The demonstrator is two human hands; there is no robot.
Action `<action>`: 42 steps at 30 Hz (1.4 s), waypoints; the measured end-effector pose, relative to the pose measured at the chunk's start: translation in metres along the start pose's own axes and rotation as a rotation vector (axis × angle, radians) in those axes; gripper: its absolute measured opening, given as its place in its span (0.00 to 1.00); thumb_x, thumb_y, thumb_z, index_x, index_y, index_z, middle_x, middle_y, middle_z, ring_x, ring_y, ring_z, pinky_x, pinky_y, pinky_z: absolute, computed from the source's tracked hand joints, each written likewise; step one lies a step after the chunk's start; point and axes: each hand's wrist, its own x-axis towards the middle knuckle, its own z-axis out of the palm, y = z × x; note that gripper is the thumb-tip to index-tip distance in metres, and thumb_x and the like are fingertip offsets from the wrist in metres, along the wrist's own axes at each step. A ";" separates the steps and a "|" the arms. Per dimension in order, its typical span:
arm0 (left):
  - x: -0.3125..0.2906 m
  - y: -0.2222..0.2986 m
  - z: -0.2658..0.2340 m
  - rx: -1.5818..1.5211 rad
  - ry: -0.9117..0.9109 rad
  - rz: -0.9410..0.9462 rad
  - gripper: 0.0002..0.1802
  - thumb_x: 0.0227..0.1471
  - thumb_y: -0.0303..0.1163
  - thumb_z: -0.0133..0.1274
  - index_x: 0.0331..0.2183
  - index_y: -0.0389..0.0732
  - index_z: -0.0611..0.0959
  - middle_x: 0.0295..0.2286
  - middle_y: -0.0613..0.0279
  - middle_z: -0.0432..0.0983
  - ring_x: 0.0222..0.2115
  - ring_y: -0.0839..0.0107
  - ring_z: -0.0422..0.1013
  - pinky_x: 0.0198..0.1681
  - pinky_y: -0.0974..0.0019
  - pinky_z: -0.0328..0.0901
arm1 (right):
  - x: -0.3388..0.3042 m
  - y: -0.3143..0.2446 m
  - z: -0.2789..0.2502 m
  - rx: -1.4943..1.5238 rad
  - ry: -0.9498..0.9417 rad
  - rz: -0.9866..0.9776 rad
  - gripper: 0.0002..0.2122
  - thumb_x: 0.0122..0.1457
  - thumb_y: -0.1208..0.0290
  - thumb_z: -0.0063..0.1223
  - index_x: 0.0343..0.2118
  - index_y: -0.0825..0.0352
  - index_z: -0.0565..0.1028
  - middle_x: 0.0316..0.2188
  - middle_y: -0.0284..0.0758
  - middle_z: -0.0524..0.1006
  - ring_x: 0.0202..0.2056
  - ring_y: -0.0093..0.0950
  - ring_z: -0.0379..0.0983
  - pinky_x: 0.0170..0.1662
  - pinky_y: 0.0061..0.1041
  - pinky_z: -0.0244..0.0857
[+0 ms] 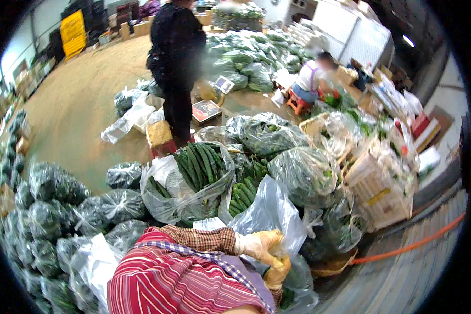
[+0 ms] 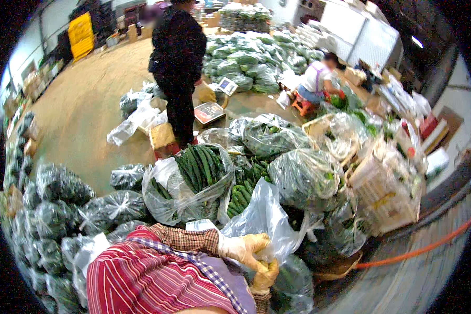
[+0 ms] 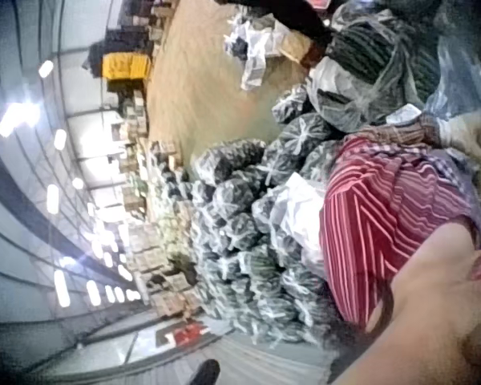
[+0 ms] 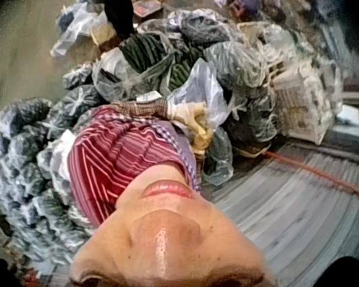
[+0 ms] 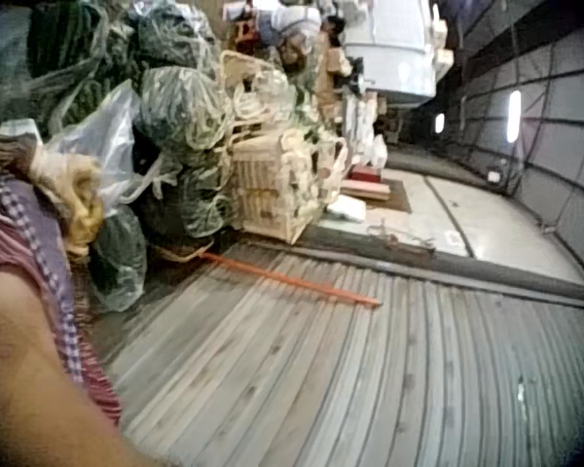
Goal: The person sorts cucumbers from large piles and places them into plastic bags by hand while wearing gloves.
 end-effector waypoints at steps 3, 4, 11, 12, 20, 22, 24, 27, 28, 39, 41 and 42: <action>0.000 -0.009 0.002 0.127 0.093 0.123 0.21 0.41 0.43 0.62 0.33 0.37 0.77 0.31 0.52 0.67 0.33 0.54 0.65 0.36 0.59 0.61 | 0.003 0.003 -0.001 0.181 0.007 0.085 0.11 0.55 0.68 0.50 0.33 0.73 0.73 0.27 0.33 0.75 0.30 0.22 0.69 0.33 0.24 0.64; -0.001 -0.019 0.003 0.098 0.109 0.128 0.21 0.41 0.43 0.61 0.32 0.37 0.77 0.30 0.52 0.67 0.33 0.55 0.66 0.36 0.59 0.61 | 0.004 0.004 0.000 0.189 -0.012 0.095 0.10 0.55 0.68 0.50 0.33 0.73 0.73 0.27 0.32 0.75 0.30 0.22 0.68 0.33 0.24 0.64; -0.004 -0.026 -0.009 0.285 0.120 0.232 0.23 0.40 0.42 0.62 0.36 0.38 0.78 0.34 0.51 0.71 0.37 0.53 0.67 0.39 0.58 0.63 | 0.013 0.019 -0.010 0.088 -0.044 0.136 0.08 0.56 0.72 0.47 0.33 0.72 0.73 0.28 0.32 0.74 0.28 0.21 0.67 0.31 0.21 0.62; -0.007 -0.023 -0.011 0.332 0.140 0.295 0.24 0.39 0.42 0.63 0.38 0.38 0.79 0.36 0.51 0.72 0.39 0.53 0.68 0.40 0.58 0.63 | 0.015 0.016 -0.011 0.129 -0.037 0.133 0.08 0.56 0.73 0.47 0.33 0.72 0.73 0.27 0.32 0.74 0.28 0.21 0.66 0.31 0.21 0.62; -0.013 -0.035 -0.013 0.215 0.222 0.209 0.16 0.43 0.22 0.51 0.39 0.39 0.77 0.34 0.56 0.74 0.39 0.59 0.69 0.43 0.63 0.64 | 0.016 0.014 -0.015 -0.026 -0.007 0.037 0.06 0.56 0.74 0.47 0.30 0.71 0.74 0.25 0.29 0.72 0.25 0.18 0.66 0.29 0.19 0.62; -0.015 -0.033 -0.013 -0.023 0.227 0.064 0.15 0.46 0.22 0.49 0.40 0.38 0.76 0.33 0.59 0.74 0.38 0.65 0.69 0.43 0.65 0.64 | 0.012 0.013 -0.016 0.019 0.015 0.071 0.05 0.56 0.74 0.48 0.30 0.70 0.74 0.25 0.28 0.72 0.25 0.18 0.65 0.29 0.19 0.61; -0.017 -0.039 -0.006 -0.271 0.309 0.035 0.12 0.52 0.23 0.44 0.41 0.37 0.74 0.32 0.65 0.72 0.37 0.73 0.68 0.42 0.69 0.64 | 0.010 0.009 -0.012 0.032 0.029 0.080 0.06 0.56 0.74 0.48 0.30 0.71 0.74 0.25 0.29 0.72 0.26 0.19 0.65 0.30 0.21 0.61; -0.027 -0.031 -0.014 -0.977 0.305 0.000 0.11 0.57 0.29 0.44 0.43 0.40 0.71 0.33 0.65 0.72 0.35 0.73 0.71 0.40 0.68 0.67 | 0.010 0.008 -0.020 -0.120 0.052 0.025 0.07 0.55 0.73 0.48 0.31 0.72 0.74 0.24 0.31 0.72 0.26 0.22 0.65 0.30 0.24 0.60; -0.027 -0.037 -0.020 -0.945 0.348 -0.033 0.12 0.56 0.31 0.46 0.43 0.41 0.70 0.32 0.66 0.73 0.32 0.76 0.72 0.34 0.70 0.69 | 0.011 0.006 -0.025 -0.254 0.059 -0.013 0.07 0.55 0.73 0.48 0.30 0.72 0.73 0.24 0.31 0.72 0.26 0.23 0.65 0.30 0.24 0.61; -0.040 0.010 -0.186 -0.052 0.416 -0.198 0.30 0.39 0.10 0.48 0.47 0.41 0.75 0.46 0.63 0.70 0.44 0.71 0.67 0.49 0.69 0.63 | 0.102 -0.012 -0.157 -0.843 0.473 -0.230 0.07 0.56 0.73 0.48 0.32 0.71 0.74 0.29 0.41 0.76 0.31 0.36 0.72 0.39 0.31 0.66; -0.046 -0.021 -0.223 0.169 0.717 -0.020 0.28 0.37 0.07 0.42 0.43 0.36 0.77 0.41 0.61 0.75 0.42 0.70 0.69 0.49 0.70 0.62 | 0.101 -0.002 -0.195 -0.608 0.636 -0.153 0.05 0.54 0.75 0.50 0.30 0.70 0.75 0.28 0.41 0.77 0.30 0.36 0.73 0.38 0.29 0.66; -0.045 -0.033 -0.234 -0.129 0.709 -0.008 0.29 0.36 0.07 0.39 0.42 0.35 0.77 0.41 0.59 0.74 0.43 0.69 0.69 0.52 0.68 0.60 | 0.100 0.016 -0.219 -0.598 0.594 -0.149 0.04 0.53 0.75 0.51 0.30 0.68 0.75 0.28 0.40 0.77 0.30 0.34 0.73 0.37 0.28 0.66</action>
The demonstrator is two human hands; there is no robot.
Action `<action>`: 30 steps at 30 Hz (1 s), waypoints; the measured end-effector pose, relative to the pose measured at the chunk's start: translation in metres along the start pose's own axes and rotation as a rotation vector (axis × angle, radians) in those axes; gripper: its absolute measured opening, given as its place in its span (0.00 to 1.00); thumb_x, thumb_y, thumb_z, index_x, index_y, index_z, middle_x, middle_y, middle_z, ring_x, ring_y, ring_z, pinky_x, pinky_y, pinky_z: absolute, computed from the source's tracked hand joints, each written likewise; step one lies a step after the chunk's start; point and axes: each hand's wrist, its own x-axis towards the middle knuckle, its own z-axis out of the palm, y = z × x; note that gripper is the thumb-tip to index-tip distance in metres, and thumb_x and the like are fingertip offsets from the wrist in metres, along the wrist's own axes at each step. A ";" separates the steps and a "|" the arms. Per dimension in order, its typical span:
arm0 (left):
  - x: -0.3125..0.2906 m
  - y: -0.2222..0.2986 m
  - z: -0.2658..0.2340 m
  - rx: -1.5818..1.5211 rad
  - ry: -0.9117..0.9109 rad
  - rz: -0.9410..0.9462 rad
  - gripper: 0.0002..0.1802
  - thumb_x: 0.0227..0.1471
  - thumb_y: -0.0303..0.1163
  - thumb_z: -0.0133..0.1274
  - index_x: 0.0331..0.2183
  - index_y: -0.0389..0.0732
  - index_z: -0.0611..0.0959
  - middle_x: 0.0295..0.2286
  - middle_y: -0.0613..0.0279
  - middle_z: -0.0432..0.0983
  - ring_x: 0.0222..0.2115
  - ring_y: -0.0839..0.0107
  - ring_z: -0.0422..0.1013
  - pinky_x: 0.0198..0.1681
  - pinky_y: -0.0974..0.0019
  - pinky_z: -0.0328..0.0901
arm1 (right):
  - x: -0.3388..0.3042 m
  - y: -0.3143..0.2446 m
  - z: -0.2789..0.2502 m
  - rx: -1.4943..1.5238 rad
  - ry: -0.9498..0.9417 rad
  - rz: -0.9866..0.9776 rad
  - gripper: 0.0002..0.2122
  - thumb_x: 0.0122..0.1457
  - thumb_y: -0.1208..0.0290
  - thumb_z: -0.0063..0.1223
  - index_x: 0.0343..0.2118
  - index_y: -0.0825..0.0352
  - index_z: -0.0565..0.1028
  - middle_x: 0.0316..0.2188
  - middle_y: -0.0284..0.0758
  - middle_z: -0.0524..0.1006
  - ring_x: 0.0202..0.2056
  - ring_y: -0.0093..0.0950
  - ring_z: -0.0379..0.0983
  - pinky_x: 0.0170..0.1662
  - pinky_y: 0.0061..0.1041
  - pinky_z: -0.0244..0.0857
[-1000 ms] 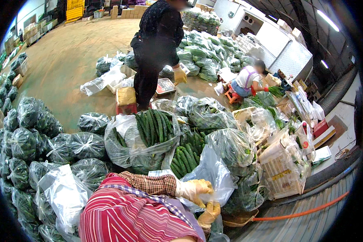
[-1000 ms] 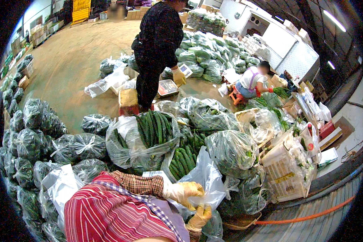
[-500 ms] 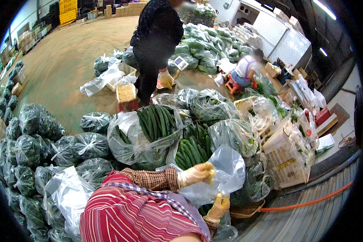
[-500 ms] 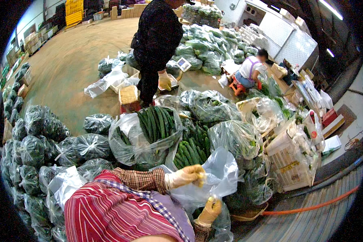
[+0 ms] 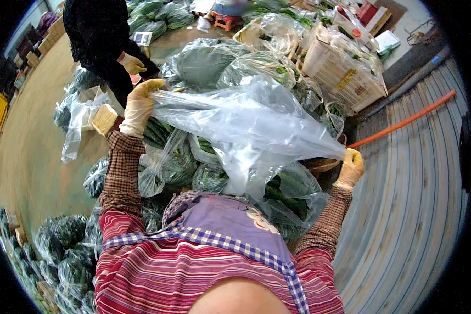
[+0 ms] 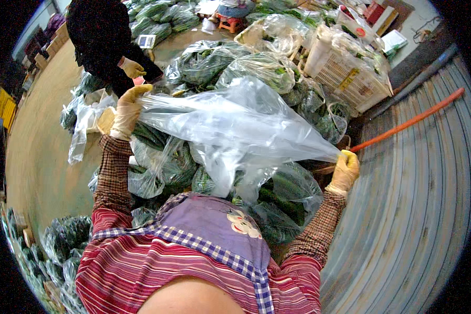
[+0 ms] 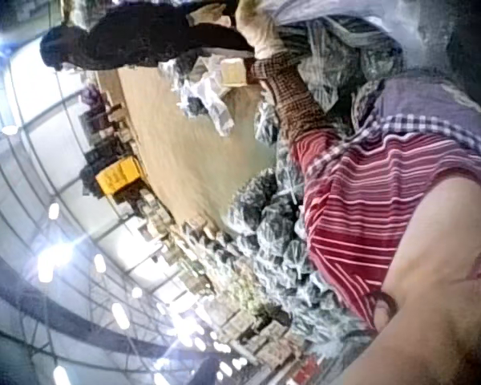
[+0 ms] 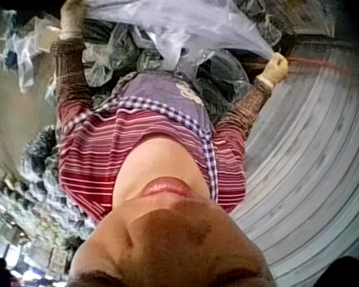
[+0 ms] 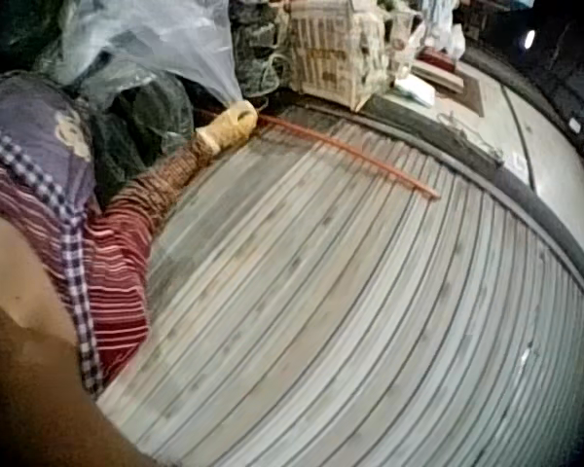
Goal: The person sorts cucumbers from large piles and places them into plastic bags by hand while wearing gloves.
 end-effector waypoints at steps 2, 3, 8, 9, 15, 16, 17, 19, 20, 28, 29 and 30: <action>0.010 -0.007 -0.006 0.253 0.122 0.225 0.28 0.38 0.08 0.37 0.43 0.34 0.76 0.41 0.58 0.74 0.43 0.69 0.69 0.51 0.69 0.61 | -0.015 -0.017 0.008 -0.240 -0.019 -0.129 0.04 0.52 0.74 0.53 0.31 0.66 0.75 0.27 0.38 0.77 0.30 0.30 0.74 0.35 0.28 0.66; 0.019 -0.010 -0.010 0.404 0.217 0.325 0.27 0.39 0.08 0.37 0.43 0.34 0.76 0.41 0.58 0.74 0.43 0.69 0.69 0.50 0.69 0.62 | -0.019 -0.018 0.011 -0.242 -0.039 -0.173 0.05 0.52 0.73 0.54 0.32 0.65 0.75 0.27 0.37 0.77 0.30 0.30 0.74 0.35 0.28 0.66; 0.023 0.002 0.015 -0.259 0.254 0.042 0.14 0.49 0.27 0.52 0.40 0.33 0.76 0.33 0.60 0.76 0.30 0.75 0.72 0.35 0.75 0.69 | -0.044 -0.010 0.020 -0.056 -0.206 0.103 0.09 0.55 0.67 0.54 0.30 0.69 0.75 0.19 0.30 0.74 0.22 0.17 0.66 0.26 0.23 0.62; 0.021 0.002 0.028 -0.297 0.292 0.133 0.13 0.50 0.28 0.53 0.40 0.34 0.77 0.32 0.61 0.76 0.29 0.77 0.72 0.32 0.75 0.69 | -0.039 0.004 0.020 -0.132 -0.466 0.246 0.16 0.53 0.64 0.57 0.40 0.70 0.73 0.32 0.37 0.77 0.33 0.24 0.71 0.38 0.25 0.65; -0.012 0.053 0.133 0.123 0.049 0.239 0.12 0.54 0.33 0.48 0.37 0.37 0.80 0.32 0.65 0.76 0.32 0.76 0.68 0.38 0.69 0.64 | -0.058 -0.141 0.053 0.233 -0.532 -0.225 0.45 0.47 0.54 0.61 0.63 0.65 0.46 0.63 0.46 0.48 0.63 0.39 0.44 0.63 0.39 0.42; -0.030 0.057 0.153 -0.710 -0.094 -0.159 0.15 0.55 0.37 0.47 0.38 0.37 0.79 0.35 0.62 0.76 0.35 0.74 0.68 0.41 0.65 0.63 | -0.074 -0.173 0.066 0.323 -0.555 -0.324 0.47 0.46 0.51 0.61 0.63 0.66 0.45 0.63 0.46 0.47 0.63 0.41 0.43 0.63 0.40 0.41; -0.040 0.057 0.173 -0.359 -0.239 0.012 0.15 0.52 0.35 0.49 0.41 0.39 0.78 0.34 0.61 0.74 0.33 0.70 0.70 0.39 0.64 0.65 | -0.081 -0.192 0.069 0.373 -0.561 -0.429 0.50 0.45 0.48 0.61 0.63 0.67 0.43 0.63 0.47 0.47 0.64 0.42 0.42 0.63 0.41 0.41; -0.062 0.061 0.199 0.427 -0.278 0.472 0.22 0.45 0.31 0.53 0.45 0.42 0.75 0.31 0.59 0.72 0.31 0.62 0.73 0.34 0.63 0.68 | -0.092 -0.180 0.097 0.143 -0.427 -0.608 0.53 0.42 0.44 0.61 0.63 0.67 0.42 0.63 0.48 0.45 0.63 0.45 0.42 0.63 0.41 0.41; -0.066 0.070 0.203 0.598 -0.266 0.537 0.27 0.40 0.27 0.53 0.47 0.44 0.73 0.29 0.57 0.71 0.26 0.57 0.73 0.26 0.63 0.69 | -0.094 -0.168 0.105 0.084 -0.400 -0.615 0.51 0.44 0.43 0.58 0.63 0.68 0.42 0.63 0.49 0.45 0.63 0.47 0.43 0.63 0.41 0.41; -0.073 0.000 0.156 0.967 -0.332 0.320 0.30 0.48 0.28 0.48 0.55 0.44 0.63 0.31 0.54 0.70 0.29 0.56 0.72 0.27 0.57 0.69 | -0.089 -0.130 0.082 0.306 -0.365 -0.060 0.11 0.61 0.70 0.44 0.41 0.71 0.74 0.37 0.40 0.78 0.38 0.32 0.74 0.43 0.28 0.66; -0.071 -0.006 0.152 0.999 -0.296 0.238 0.30 0.49 0.27 0.47 0.55 0.44 0.62 0.32 0.54 0.70 0.30 0.55 0.72 0.27 0.57 0.69 | -0.086 -0.125 0.076 0.375 -0.323 -0.001 0.11 0.61 0.71 0.44 0.41 0.70 0.74 0.36 0.40 0.78 0.39 0.32 0.74 0.43 0.29 0.66; -0.073 -0.011 0.145 1.069 -0.259 0.207 0.30 0.49 0.27 0.47 0.55 0.44 0.62 0.34 0.54 0.71 0.31 0.55 0.72 0.27 0.57 0.69 | -0.085 -0.123 0.071 0.283 -0.309 -0.081 0.11 0.61 0.72 0.44 0.41 0.70 0.75 0.36 0.40 0.78 0.38 0.33 0.74 0.43 0.29 0.66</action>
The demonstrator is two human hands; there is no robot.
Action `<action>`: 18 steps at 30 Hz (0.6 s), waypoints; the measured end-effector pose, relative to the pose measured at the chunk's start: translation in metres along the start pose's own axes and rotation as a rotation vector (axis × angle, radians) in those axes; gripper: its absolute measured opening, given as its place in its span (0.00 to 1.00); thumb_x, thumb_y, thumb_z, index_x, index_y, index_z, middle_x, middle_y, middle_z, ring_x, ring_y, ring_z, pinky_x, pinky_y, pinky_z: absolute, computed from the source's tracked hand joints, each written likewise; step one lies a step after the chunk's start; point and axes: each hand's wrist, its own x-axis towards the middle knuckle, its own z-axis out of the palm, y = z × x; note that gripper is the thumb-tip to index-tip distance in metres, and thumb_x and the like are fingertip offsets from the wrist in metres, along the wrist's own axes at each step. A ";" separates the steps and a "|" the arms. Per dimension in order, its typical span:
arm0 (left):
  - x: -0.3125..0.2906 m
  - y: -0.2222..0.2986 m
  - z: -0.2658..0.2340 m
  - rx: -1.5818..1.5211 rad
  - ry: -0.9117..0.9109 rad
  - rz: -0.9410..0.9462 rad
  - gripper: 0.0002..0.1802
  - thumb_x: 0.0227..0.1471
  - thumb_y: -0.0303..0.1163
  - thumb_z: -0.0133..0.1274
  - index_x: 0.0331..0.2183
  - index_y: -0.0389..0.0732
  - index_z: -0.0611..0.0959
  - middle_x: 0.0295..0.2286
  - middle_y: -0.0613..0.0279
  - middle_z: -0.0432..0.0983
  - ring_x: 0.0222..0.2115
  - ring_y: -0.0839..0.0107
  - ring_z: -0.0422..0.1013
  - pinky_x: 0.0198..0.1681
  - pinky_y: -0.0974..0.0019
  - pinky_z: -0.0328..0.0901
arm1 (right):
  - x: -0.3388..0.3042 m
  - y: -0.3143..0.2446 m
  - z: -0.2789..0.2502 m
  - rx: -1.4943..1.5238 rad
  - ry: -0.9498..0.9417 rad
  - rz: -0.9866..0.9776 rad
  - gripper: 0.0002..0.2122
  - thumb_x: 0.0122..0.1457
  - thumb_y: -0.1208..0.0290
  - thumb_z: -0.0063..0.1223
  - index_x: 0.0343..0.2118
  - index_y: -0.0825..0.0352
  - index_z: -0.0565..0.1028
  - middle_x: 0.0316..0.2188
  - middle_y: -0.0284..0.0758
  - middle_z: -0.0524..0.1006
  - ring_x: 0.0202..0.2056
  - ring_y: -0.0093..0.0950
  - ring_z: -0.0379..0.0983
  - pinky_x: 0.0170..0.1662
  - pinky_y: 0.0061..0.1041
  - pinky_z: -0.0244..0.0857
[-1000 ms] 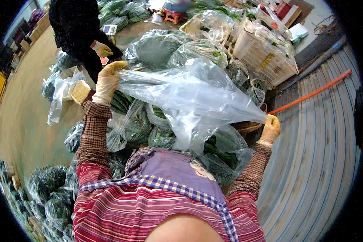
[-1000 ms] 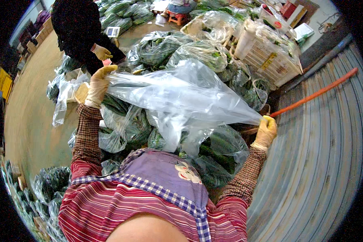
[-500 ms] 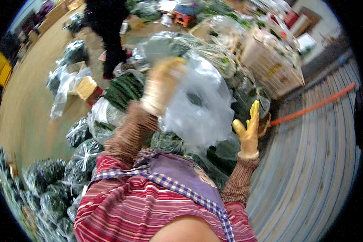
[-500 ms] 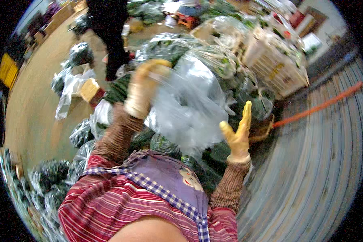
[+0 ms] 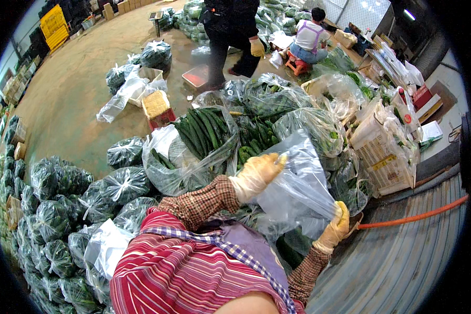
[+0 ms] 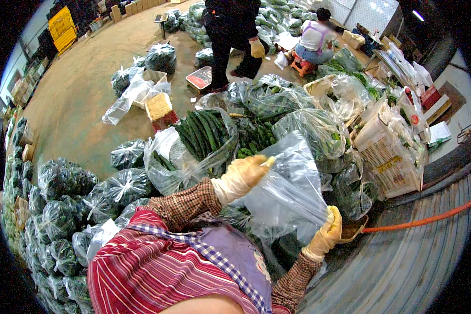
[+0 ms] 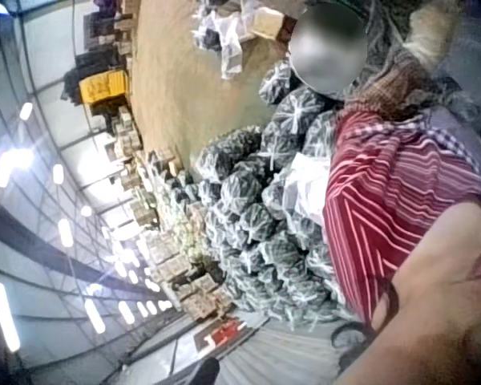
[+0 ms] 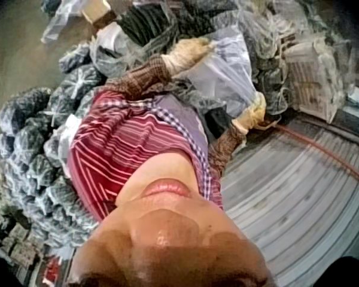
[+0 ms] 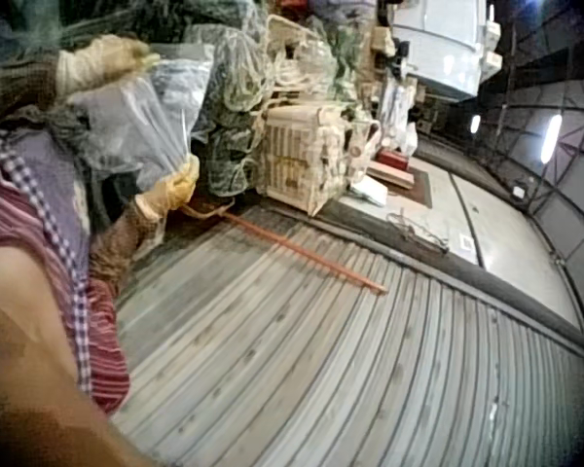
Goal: The person sorts cucumbers from large piles and places them into plastic bags by hand while wearing gloves.
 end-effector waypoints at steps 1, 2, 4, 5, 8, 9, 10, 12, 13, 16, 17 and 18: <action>-0.003 -0.007 -0.005 0.065 0.006 -0.047 0.30 0.49 0.27 0.47 0.55 0.45 0.62 0.37 0.54 0.71 0.32 0.54 0.72 0.28 0.58 0.69 | 0.000 0.000 -0.005 -0.103 0.004 -0.064 0.10 0.61 0.72 0.44 0.40 0.70 0.75 0.36 0.40 0.78 0.38 0.33 0.74 0.43 0.29 0.66; -0.008 -0.012 -0.002 0.137 0.098 -0.031 0.32 0.46 0.29 0.52 0.55 0.46 0.63 0.39 0.52 0.71 0.34 0.53 0.71 0.31 0.58 0.69 | 0.000 0.000 -0.006 -0.203 0.005 -0.129 0.10 0.60 0.73 0.44 0.40 0.70 0.75 0.36 0.39 0.78 0.38 0.33 0.74 0.43 0.29 0.65; -0.013 -0.021 -0.002 0.135 0.167 -0.110 0.35 0.42 0.30 0.55 0.54 0.46 0.64 0.40 0.52 0.71 0.35 0.52 0.71 0.34 0.56 0.68 | -0.005 -0.002 -0.003 -0.206 0.019 -0.110 0.10 0.60 0.73 0.44 0.40 0.70 0.75 0.36 0.40 0.78 0.38 0.34 0.74 0.43 0.29 0.65; -0.015 -0.023 0.000 0.130 0.201 -0.149 0.36 0.41 0.31 0.57 0.54 0.46 0.65 0.40 0.52 0.71 0.36 0.52 0.71 0.35 0.55 0.68 | -0.008 -0.001 -0.001 -0.211 0.025 -0.101 0.09 0.60 0.73 0.44 0.40 0.70 0.75 0.36 0.40 0.78 0.38 0.34 0.74 0.43 0.29 0.65; -0.029 -0.042 0.021 0.029 0.115 -0.280 0.40 0.35 0.32 0.61 0.54 0.48 0.66 0.41 0.51 0.71 0.38 0.51 0.70 0.38 0.54 0.67 | -0.019 -0.001 0.004 -0.266 0.004 -0.089 0.09 0.59 0.74 0.45 0.39 0.68 0.75 0.35 0.40 0.78 0.37 0.36 0.74 0.42 0.30 0.66; -0.032 -0.044 0.026 -0.021 0.083 -0.307 0.40 0.35 0.32 0.61 0.54 0.48 0.66 0.42 0.50 0.71 0.38 0.51 0.70 0.38 0.54 0.67 | -0.019 -0.001 0.002 -0.288 -0.002 -0.081 0.09 0.59 0.74 0.45 0.39 0.68 0.75 0.35 0.40 0.78 0.37 0.36 0.74 0.42 0.30 0.66; -0.036 -0.045 0.032 -0.043 -0.002 -0.363 0.37 0.38 0.35 0.62 0.53 0.45 0.68 0.39 0.51 0.73 0.37 0.55 0.71 0.39 0.59 0.67 | -0.018 0.004 -0.001 -0.275 0.004 -0.088 0.09 0.58 0.75 0.45 0.39 0.68 0.75 0.34 0.40 0.78 0.36 0.35 0.74 0.41 0.30 0.66; -0.048 -0.060 0.043 -0.437 -0.148 -0.451 0.32 0.43 0.35 0.60 0.51 0.42 0.70 0.37 0.56 0.74 0.36 0.63 0.71 0.38 0.64 0.67 | -0.014 0.003 -0.006 -0.289 0.046 -0.058 0.08 0.58 0.75 0.45 0.38 0.68 0.75 0.33 0.39 0.78 0.35 0.33 0.74 0.41 0.29 0.66; -0.056 -0.067 0.049 -0.619 -0.229 -0.498 0.29 0.45 0.34 0.60 0.50 0.40 0.72 0.35 0.59 0.75 0.35 0.66 0.71 0.38 0.67 0.67 | -0.013 0.006 -0.009 -0.281 0.062 -0.031 0.08 0.58 0.75 0.45 0.38 0.68 0.75 0.33 0.38 0.78 0.35 0.32 0.74 0.41 0.29 0.66; -0.084 -0.081 0.089 -1.354 -0.050 -0.567 0.19 0.52 0.30 0.54 0.46 0.36 0.74 0.34 0.66 0.75 0.34 0.75 0.69 0.38 0.73 0.65 | -0.009 0.021 -0.026 -0.225 0.007 0.081 0.07 0.59 0.75 0.45 0.36 0.70 0.75 0.30 0.36 0.77 0.33 0.27 0.74 0.39 0.25 0.67; -0.084 -0.079 0.091 -1.422 -0.050 -0.567 0.17 0.53 0.29 0.52 0.46 0.36 0.75 0.34 0.67 0.75 0.34 0.76 0.69 0.38 0.74 0.65 | -0.009 0.025 -0.034 -0.303 -0.030 0.076 0.07 0.60 0.75 0.45 0.35 0.70 0.74 0.30 0.35 0.77 0.32 0.26 0.74 0.38 0.25 0.67; -0.086 -0.076 0.092 -1.489 -0.049 -0.567 0.15 0.54 0.28 0.51 0.45 0.36 0.75 0.34 0.68 0.74 0.34 0.78 0.69 0.37 0.75 0.65 | -0.013 0.040 -0.035 -0.033 -0.070 0.239 0.07 0.60 0.74 0.45 0.34 0.71 0.74 0.27 0.33 0.76 0.27 0.22 0.72 0.33 0.23 0.68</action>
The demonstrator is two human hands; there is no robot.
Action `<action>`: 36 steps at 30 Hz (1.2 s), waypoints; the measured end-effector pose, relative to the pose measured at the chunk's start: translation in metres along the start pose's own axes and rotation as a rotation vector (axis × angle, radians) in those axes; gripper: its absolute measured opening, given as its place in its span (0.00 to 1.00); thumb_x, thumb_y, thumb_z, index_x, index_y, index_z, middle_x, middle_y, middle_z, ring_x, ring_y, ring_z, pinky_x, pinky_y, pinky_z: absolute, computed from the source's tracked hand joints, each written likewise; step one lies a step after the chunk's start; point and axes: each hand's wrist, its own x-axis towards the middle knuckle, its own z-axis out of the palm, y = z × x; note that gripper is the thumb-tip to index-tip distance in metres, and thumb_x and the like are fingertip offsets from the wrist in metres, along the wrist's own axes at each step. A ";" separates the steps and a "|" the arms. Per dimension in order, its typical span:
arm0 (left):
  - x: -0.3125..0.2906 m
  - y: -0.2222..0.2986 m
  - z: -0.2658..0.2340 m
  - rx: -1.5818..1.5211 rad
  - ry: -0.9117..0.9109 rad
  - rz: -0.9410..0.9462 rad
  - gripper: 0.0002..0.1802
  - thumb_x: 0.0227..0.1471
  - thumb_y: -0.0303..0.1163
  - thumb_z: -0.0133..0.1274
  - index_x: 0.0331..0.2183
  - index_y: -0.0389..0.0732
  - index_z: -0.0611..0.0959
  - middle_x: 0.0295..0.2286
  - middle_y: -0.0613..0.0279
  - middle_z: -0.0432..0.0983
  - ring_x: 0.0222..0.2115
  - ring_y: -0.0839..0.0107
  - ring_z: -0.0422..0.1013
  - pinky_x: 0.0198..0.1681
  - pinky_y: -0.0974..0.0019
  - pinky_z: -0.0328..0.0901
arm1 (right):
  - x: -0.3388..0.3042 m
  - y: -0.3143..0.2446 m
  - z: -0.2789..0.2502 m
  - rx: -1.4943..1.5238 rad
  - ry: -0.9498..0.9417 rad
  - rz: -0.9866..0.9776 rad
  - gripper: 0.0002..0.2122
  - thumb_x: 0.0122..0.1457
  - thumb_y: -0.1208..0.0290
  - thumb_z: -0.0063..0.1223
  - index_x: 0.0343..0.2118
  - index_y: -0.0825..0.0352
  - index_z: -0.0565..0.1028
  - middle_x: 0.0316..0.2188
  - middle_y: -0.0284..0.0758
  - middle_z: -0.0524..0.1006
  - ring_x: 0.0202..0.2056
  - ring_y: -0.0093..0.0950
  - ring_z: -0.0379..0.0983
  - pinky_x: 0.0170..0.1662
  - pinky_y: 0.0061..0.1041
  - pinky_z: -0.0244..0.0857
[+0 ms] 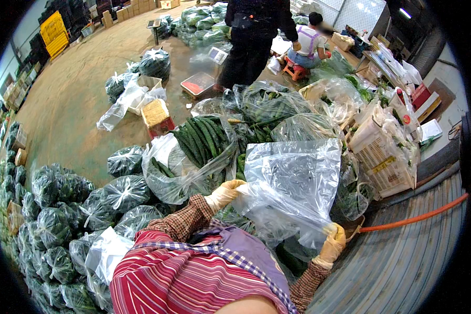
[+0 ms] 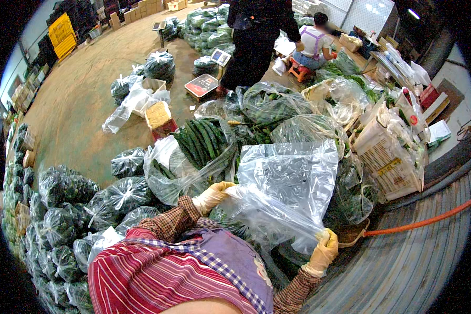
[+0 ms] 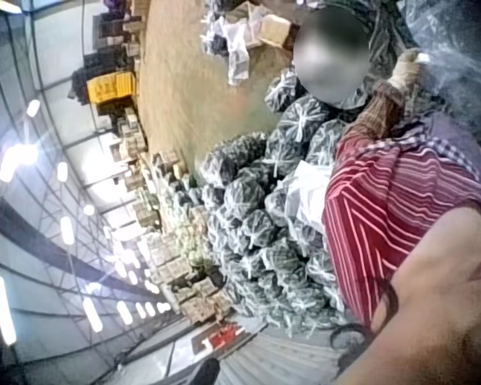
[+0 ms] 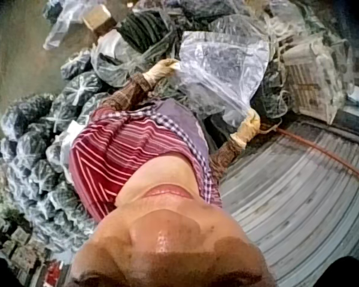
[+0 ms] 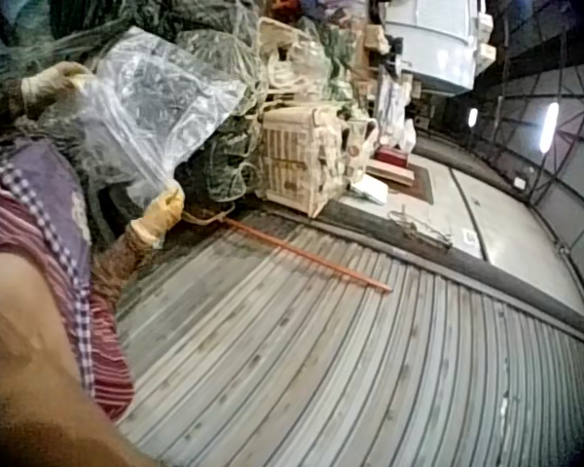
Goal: The person sorts cucumbers from large piles and places them into plastic bags by hand while wearing gloves.
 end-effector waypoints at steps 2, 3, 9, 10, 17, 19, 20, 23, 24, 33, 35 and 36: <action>-0.003 0.009 0.011 -0.015 0.014 0.032 0.11 0.56 0.30 0.49 0.41 0.39 0.76 0.33 0.70 0.74 0.32 0.80 0.68 0.36 0.75 0.65 | -0.008 0.011 -0.001 0.019 -0.089 0.077 0.07 0.60 0.73 0.46 0.32 0.71 0.74 0.25 0.31 0.75 0.24 0.20 0.71 0.31 0.21 0.68; -0.004 0.015 0.016 0.007 0.033 -0.037 0.10 0.56 0.31 0.49 0.41 0.40 0.76 0.32 0.70 0.73 0.32 0.81 0.68 0.36 0.76 0.64 | -0.012 0.016 -0.001 0.028 -0.134 0.114 0.07 0.60 0.72 0.46 0.32 0.70 0.74 0.25 0.31 0.74 0.23 0.19 0.70 0.29 0.20 0.67; -0.003 0.026 0.038 0.432 0.078 0.057 0.14 0.55 0.36 0.52 0.41 0.40 0.75 0.32 0.68 0.73 0.34 0.79 0.67 0.39 0.73 0.64 | -0.042 0.008 0.023 0.238 -0.247 0.261 0.08 0.57 0.72 0.52 0.38 0.67 0.72 0.31 0.30 0.74 0.29 0.18 0.69 0.32 0.19 0.67; -0.001 0.026 0.042 0.520 0.100 0.078 0.16 0.53 0.35 0.54 0.42 0.38 0.74 0.35 0.66 0.73 0.37 0.78 0.67 0.41 0.73 0.63 | -0.043 0.003 0.023 0.236 -0.258 0.250 0.09 0.56 0.72 0.53 0.39 0.67 0.72 0.33 0.31 0.74 0.31 0.18 0.69 0.34 0.20 0.67; -0.009 0.044 0.056 0.457 0.077 0.007 0.24 0.47 0.34 0.57 0.46 0.35 0.73 0.39 0.55 0.75 0.41 0.67 0.70 0.46 0.69 0.63 | -0.051 0.023 0.023 0.048 -0.250 0.153 0.15 0.53 0.71 0.58 0.43 0.67 0.72 0.37 0.32 0.75 0.37 0.22 0.70 0.42 0.23 0.65; -0.010 0.044 0.055 0.487 0.129 0.031 0.21 0.47 0.25 0.56 0.46 0.37 0.74 0.39 0.63 0.74 0.40 0.75 0.68 0.45 0.71 0.62 | -0.054 0.022 0.028 0.117 -0.269 0.166 0.15 0.53 0.70 0.58 0.43 0.68 0.72 0.37 0.32 0.75 0.36 0.21 0.70 0.39 0.22 0.66; -0.009 0.040 0.051 0.467 0.117 0.058 0.22 0.47 0.24 0.55 0.47 0.37 0.73 0.39 0.63 0.74 0.41 0.75 0.68 0.46 0.71 0.62 | -0.056 0.015 0.029 0.115 -0.280 0.209 0.15 0.53 0.70 0.58 0.42 0.68 0.72 0.36 0.32 0.75 0.35 0.20 0.70 0.38 0.21 0.65; -0.004 0.036 0.047 0.401 0.052 0.117 0.26 0.46 0.19 0.51 0.50 0.37 0.71 0.42 0.62 0.73 0.42 0.74 0.67 0.48 0.71 0.61 | -0.063 -0.004 0.032 0.125 -0.303 0.300 0.13 0.54 0.69 0.58 0.40 0.69 0.73 0.33 0.31 0.75 0.31 0.19 0.69 0.34 0.19 0.65; -0.003 0.038 0.048 0.376 0.019 0.120 0.27 0.45 0.18 0.50 0.50 0.37 0.70 0.43 0.61 0.73 0.43 0.74 0.67 0.49 0.71 0.61 | -0.065 -0.001 0.033 0.144 -0.311 0.306 0.13 0.54 0.69 0.57 0.39 0.69 0.74 0.31 0.30 0.75 0.30 0.18 0.69 0.32 0.18 0.65; -0.007 0.038 0.056 0.377 -0.018 0.253 0.29 0.49 0.17 0.45 0.54 0.41 0.67 0.47 0.60 0.70 0.47 0.71 0.64 0.52 0.69 0.57 | -0.073 -0.011 0.048 0.088 -0.344 0.244 0.10 0.54 0.70 0.56 0.37 0.68 0.74 0.27 0.30 0.75 0.25 0.18 0.69 0.29 0.20 0.65; -0.010 0.046 0.059 0.444 -0.027 0.232 0.28 0.50 0.18 0.44 0.54 0.41 0.67 0.47 0.59 0.70 0.48 0.71 0.64 0.52 0.69 0.57 | -0.075 -0.005 0.048 0.155 -0.326 0.218 0.08 0.55 0.70 0.55 0.36 0.67 0.75 0.26 0.27 0.74 0.22 0.16 0.67 0.26 0.17 0.63; -0.013 0.051 0.059 0.461 -0.029 0.206 0.27 0.51 0.19 0.44 0.54 0.40 0.67 0.48 0.59 0.69 0.48 0.71 0.64 0.52 0.70 0.57 | -0.076 -0.001 0.049 0.189 -0.319 0.206 0.08 0.55 0.70 0.55 0.36 0.66 0.75 0.25 0.26 0.73 0.21 0.15 0.65 0.24 0.15 0.62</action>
